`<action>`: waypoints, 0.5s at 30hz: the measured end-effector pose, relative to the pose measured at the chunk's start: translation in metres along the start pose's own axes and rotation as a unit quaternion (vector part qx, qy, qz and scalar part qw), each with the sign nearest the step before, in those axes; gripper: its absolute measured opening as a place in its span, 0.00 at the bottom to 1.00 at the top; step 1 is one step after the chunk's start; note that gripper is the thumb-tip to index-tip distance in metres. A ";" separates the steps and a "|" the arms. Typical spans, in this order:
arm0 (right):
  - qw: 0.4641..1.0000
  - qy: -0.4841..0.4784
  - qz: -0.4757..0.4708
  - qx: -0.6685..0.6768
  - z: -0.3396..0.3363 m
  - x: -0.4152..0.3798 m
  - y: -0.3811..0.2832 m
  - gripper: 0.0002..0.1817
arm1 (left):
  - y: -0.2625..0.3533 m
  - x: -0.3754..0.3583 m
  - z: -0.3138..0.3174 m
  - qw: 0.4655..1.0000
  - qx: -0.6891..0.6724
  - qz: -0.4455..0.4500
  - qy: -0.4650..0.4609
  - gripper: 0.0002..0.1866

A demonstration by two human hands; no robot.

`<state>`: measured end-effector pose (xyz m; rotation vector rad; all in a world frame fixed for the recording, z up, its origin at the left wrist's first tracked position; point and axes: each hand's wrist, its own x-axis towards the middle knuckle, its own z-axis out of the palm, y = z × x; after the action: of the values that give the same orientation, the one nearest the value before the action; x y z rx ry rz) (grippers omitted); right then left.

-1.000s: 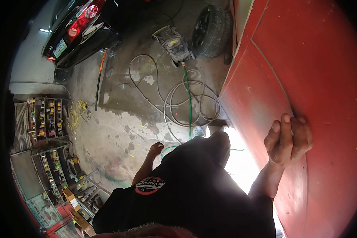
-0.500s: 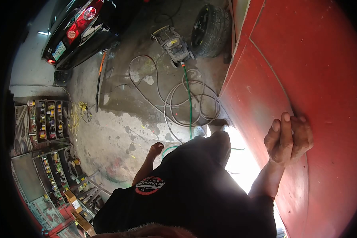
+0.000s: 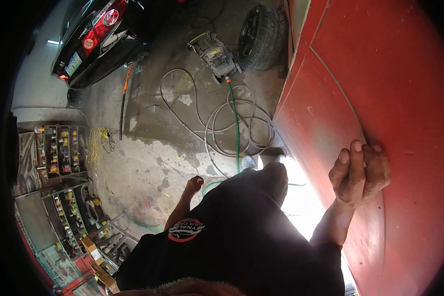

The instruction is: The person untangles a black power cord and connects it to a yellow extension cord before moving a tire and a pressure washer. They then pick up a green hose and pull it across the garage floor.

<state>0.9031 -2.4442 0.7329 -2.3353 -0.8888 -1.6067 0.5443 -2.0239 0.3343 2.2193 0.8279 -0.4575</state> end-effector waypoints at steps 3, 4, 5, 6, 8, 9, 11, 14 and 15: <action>1.000 -0.013 0.000 -0.006 -0.001 -0.001 0.000 0.09 | 0.003 0.001 0.001 1.000 -0.003 0.004 0.005 0.08; 1.000 -0.013 0.000 -0.006 -0.001 -0.001 0.000 0.09 | 0.002 0.001 0.003 1.000 -0.007 0.007 0.007 0.08; 1.000 -0.013 0.000 -0.006 -0.001 -0.001 0.000 0.09 | 0.001 0.002 0.004 1.000 -0.011 0.010 0.009 0.07; 1.000 -0.004 -0.002 -0.004 0.000 0.000 0.000 0.08 | 0.000 0.002 0.006 1.000 -0.015 0.013 0.011 0.07; 1.000 0.014 -0.005 0.001 0.002 0.001 -0.001 0.08 | -0.003 0.003 0.009 1.000 -0.021 0.015 0.014 0.07; 1.000 0.014 -0.005 0.003 0.002 0.001 -0.001 0.08 | -0.005 0.003 0.010 0.999 -0.023 0.017 0.016 0.07; 1.000 0.013 -0.006 0.004 0.002 0.001 0.000 0.08 | -0.004 0.001 0.009 0.999 -0.029 0.024 0.014 0.07; 1.000 0.014 -0.008 0.001 0.002 0.001 0.000 0.08 | -0.001 -0.002 0.007 1.000 -0.022 0.012 0.014 0.07; 1.000 0.015 -0.008 0.002 0.002 0.001 0.000 0.08 | 0.000 -0.003 0.006 1.000 -0.017 0.003 0.015 0.08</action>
<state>0.9047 -2.4431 0.7326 -2.3013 -0.9063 -1.6401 0.5418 -2.0297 0.3324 2.2020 0.8369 -0.4061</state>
